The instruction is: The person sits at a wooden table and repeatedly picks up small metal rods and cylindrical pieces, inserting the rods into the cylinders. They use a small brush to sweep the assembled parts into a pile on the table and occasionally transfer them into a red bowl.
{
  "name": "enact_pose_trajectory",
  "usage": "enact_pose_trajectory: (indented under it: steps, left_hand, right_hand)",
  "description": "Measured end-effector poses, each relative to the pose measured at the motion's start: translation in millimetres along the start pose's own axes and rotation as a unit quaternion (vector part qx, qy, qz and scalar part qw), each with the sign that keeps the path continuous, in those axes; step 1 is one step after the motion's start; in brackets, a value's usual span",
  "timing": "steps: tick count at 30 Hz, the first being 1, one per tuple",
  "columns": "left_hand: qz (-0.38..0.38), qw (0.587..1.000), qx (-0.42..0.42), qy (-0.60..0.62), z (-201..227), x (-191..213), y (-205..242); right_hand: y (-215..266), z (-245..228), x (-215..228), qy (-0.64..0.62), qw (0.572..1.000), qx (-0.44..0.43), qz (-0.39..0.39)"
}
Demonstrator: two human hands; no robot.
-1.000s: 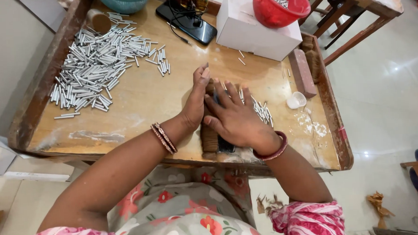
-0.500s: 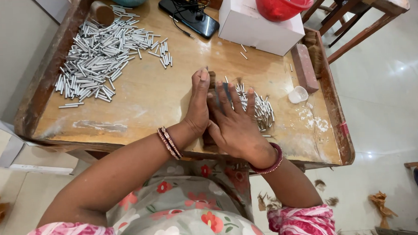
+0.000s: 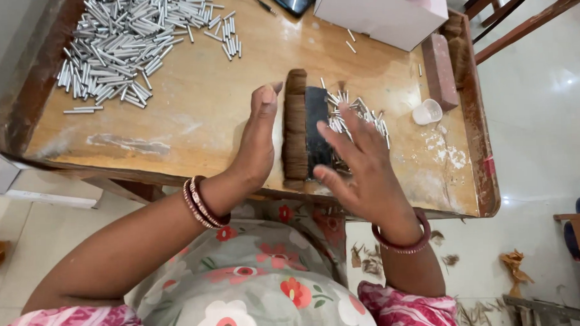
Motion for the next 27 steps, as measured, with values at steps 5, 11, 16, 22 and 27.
enact_pose_trajectory:
  steps: [5,11,16,22,27]
  left_hand:
    - [-0.001,0.999,-0.048,0.011,1.4,1.2,34.9]
    - [0.004,0.993,-0.104,0.055,1.5,-23.3,50.8]
    - [-0.012,0.99,-0.109,0.086,10.9,-32.3,48.8]
    - [-0.037,0.991,-0.069,0.108,15.3,-34.8,37.9]
    - [-0.054,0.988,-0.071,0.127,13.5,-33.3,34.3]
  right_hand:
    - [26.0,-35.9,-17.7,-0.038,0.996,0.038,0.068]
    - [22.0,-32.2,-37.5,-0.038,0.988,-0.026,0.148]
    - [25.7,-29.8,-31.2,-0.074,0.987,-0.029,0.14]
    - [27.2,-49.1,-38.5,0.107,0.989,-0.015,0.099]
    - [17.0,-52.3,-44.7,0.16,0.983,-0.024,0.086]
Point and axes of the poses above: each hand's wrist, its own y-axis away from the middle knuckle, its own x-axis out of the back of the hand, z = x × y, the point moved 7 cm from there along -y, towards the middle knuckle, and after that the axes turned 6 degrees about y, right-handed, at the moved point
